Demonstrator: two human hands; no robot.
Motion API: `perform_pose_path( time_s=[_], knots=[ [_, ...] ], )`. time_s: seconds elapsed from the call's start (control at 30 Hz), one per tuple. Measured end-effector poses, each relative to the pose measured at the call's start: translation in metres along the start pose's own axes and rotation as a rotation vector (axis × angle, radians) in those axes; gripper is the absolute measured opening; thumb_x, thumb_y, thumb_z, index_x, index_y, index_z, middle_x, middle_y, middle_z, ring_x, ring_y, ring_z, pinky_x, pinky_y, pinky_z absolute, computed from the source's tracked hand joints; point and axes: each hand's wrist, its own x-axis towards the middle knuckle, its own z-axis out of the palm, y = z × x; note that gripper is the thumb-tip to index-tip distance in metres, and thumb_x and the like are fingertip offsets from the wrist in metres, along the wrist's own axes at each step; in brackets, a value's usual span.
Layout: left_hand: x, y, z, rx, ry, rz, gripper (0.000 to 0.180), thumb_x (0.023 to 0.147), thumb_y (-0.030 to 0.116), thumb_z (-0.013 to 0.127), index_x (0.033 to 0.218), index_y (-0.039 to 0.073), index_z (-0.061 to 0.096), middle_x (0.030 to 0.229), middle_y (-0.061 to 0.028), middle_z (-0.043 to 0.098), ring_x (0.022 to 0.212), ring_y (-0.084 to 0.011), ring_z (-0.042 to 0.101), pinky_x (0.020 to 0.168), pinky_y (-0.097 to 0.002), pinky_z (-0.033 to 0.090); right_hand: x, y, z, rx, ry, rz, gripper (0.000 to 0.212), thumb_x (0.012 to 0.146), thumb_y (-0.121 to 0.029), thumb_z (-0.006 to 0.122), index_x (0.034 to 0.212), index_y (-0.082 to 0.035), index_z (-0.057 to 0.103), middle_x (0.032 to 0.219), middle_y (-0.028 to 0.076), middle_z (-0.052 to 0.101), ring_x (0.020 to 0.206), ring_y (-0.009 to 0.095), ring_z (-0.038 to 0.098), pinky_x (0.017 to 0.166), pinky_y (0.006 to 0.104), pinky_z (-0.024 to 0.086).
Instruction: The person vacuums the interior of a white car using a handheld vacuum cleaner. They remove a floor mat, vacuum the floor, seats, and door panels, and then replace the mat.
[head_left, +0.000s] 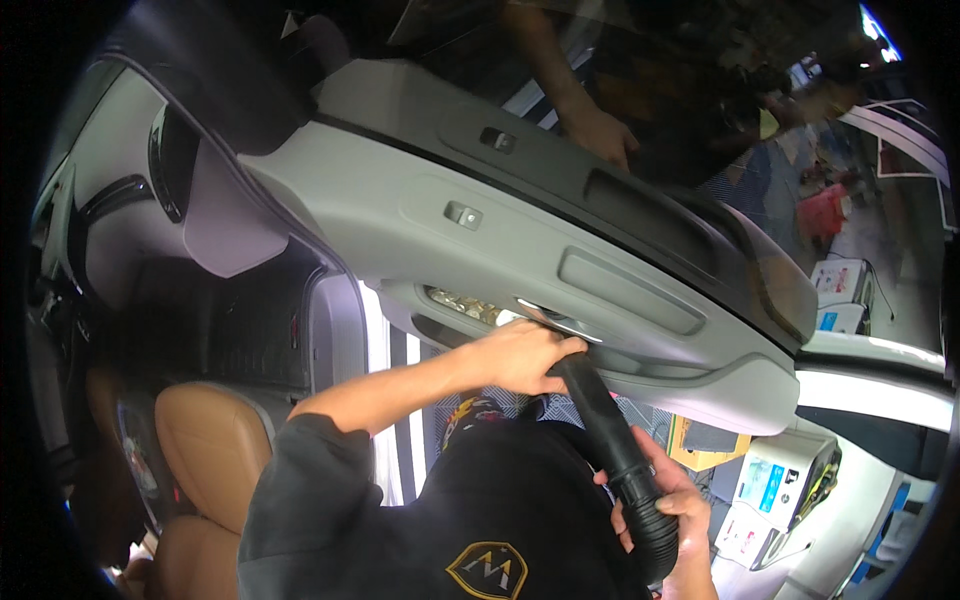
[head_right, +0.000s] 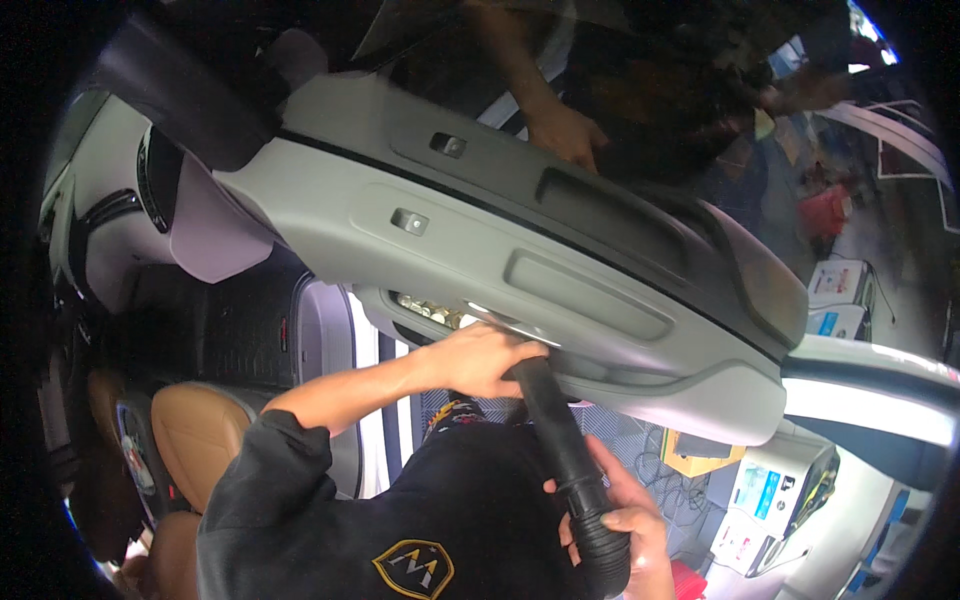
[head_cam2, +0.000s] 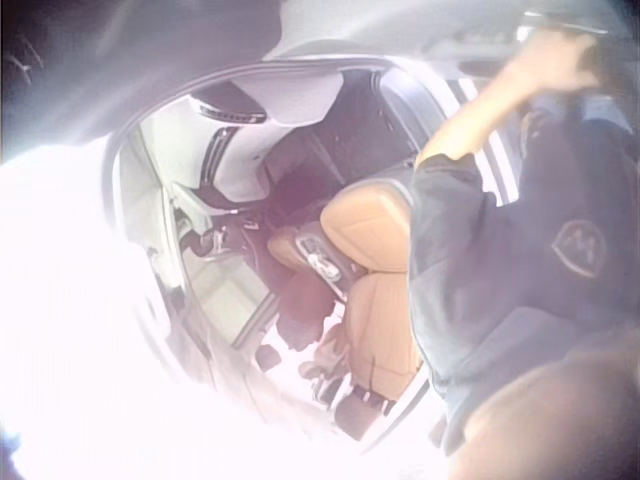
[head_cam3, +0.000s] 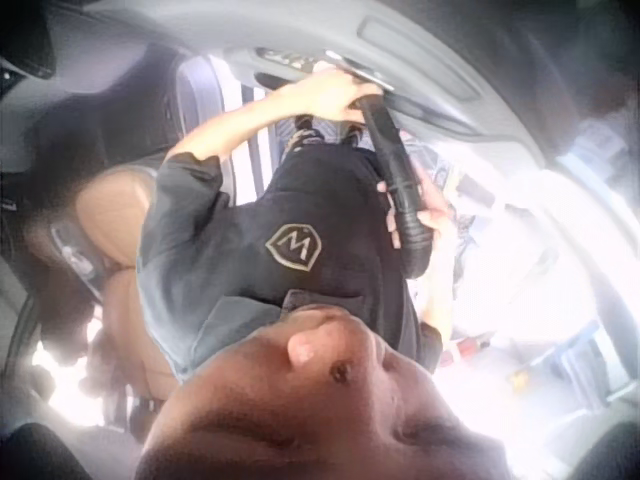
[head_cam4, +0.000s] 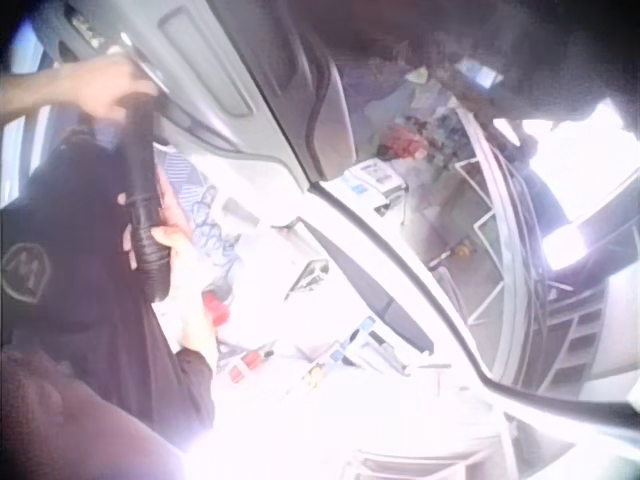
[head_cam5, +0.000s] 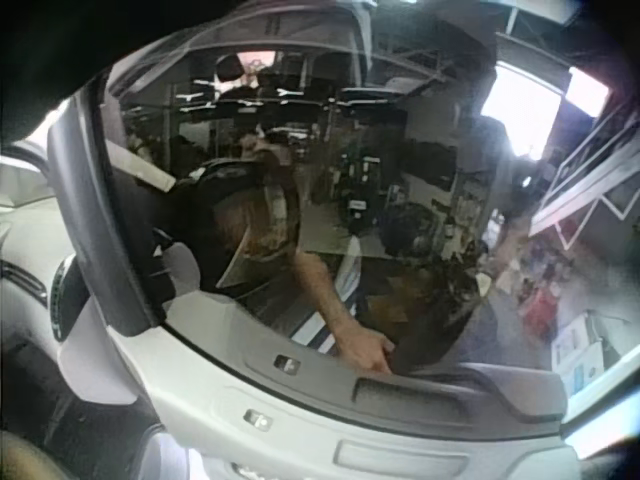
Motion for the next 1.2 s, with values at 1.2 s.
perform_pose_path(
  time_s=[1.2],
  knots=[
    [0.143,0.114,-0.013,-0.071,0.268,0.087,0.046,0.075,0.003,0.076,0.121,0.004,0.072,0.112,-0.0167,0.075,0.100,-0.0355,0.073,0.086,-0.0425,0.059,-0.052,-0.092,-0.143,0.246,-0.420,-0.127,0.101,0.079,-0.017,0.059,0.168,-0.006,0.011,0.128,0.044,0.048,0.076,0.046,0.070,0.052,0.0513,0.063]
  ],
)
